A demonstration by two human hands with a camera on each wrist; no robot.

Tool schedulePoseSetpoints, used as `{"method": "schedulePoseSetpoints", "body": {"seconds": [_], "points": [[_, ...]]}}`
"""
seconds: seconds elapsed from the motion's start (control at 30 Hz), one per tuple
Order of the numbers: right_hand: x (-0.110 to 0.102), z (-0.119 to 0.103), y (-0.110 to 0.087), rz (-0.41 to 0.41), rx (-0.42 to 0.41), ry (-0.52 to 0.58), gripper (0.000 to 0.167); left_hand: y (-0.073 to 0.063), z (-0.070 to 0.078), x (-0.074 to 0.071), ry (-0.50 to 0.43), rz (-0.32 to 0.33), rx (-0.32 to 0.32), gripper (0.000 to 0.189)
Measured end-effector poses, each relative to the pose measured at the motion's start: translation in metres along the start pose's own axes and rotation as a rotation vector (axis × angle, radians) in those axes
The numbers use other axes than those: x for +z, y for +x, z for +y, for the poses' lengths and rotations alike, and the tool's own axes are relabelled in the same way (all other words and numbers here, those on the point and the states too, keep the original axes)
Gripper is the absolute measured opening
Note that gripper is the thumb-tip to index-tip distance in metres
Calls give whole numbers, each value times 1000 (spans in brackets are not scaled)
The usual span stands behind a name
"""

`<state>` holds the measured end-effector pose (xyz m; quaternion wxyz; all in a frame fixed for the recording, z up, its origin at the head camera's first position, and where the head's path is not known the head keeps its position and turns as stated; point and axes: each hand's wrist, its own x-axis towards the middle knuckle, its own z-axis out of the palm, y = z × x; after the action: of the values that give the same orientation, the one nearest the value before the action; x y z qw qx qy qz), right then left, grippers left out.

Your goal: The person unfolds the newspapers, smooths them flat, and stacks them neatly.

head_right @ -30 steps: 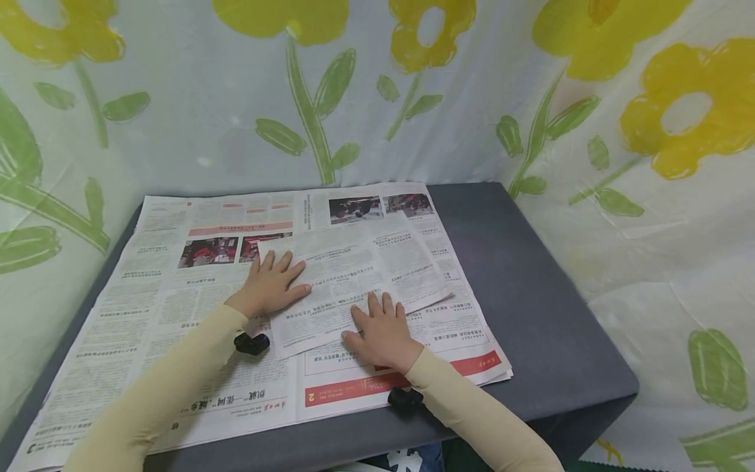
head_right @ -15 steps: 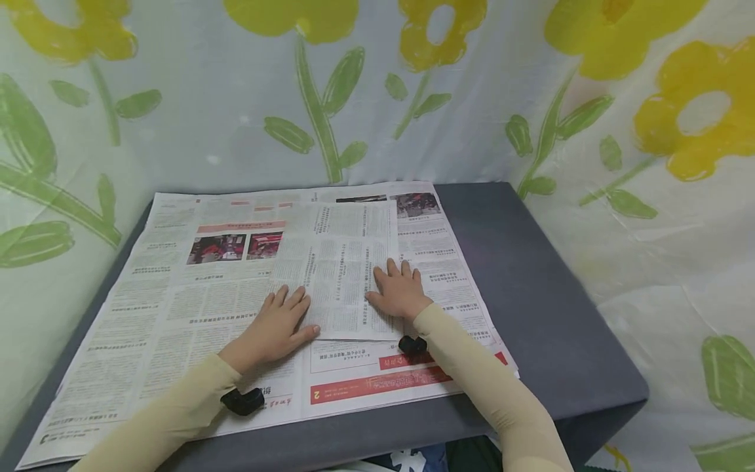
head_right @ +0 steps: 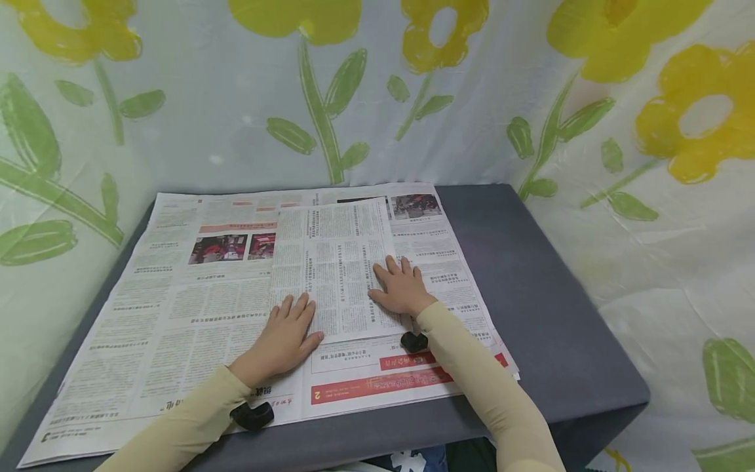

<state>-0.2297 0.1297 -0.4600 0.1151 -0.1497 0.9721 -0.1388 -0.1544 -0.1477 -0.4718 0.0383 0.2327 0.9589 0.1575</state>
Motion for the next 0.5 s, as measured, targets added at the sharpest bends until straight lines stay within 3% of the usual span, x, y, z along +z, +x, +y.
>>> {"method": "schedulePoseSetpoints", "body": {"seconds": [0.17, 0.27, 0.5], "points": [[-1, 3, -13, 56, -32, 75, 70, 10, 11, -3, -37, 75, -52, 64], [-1, 6, -29, 107, -57, 100, 66, 25, 30, -6, -80, 90, -78, 65], [6, 25, -70, 189, -17, 99, 53, 61, 87, 6, -27, -64, -25, 83]]}}
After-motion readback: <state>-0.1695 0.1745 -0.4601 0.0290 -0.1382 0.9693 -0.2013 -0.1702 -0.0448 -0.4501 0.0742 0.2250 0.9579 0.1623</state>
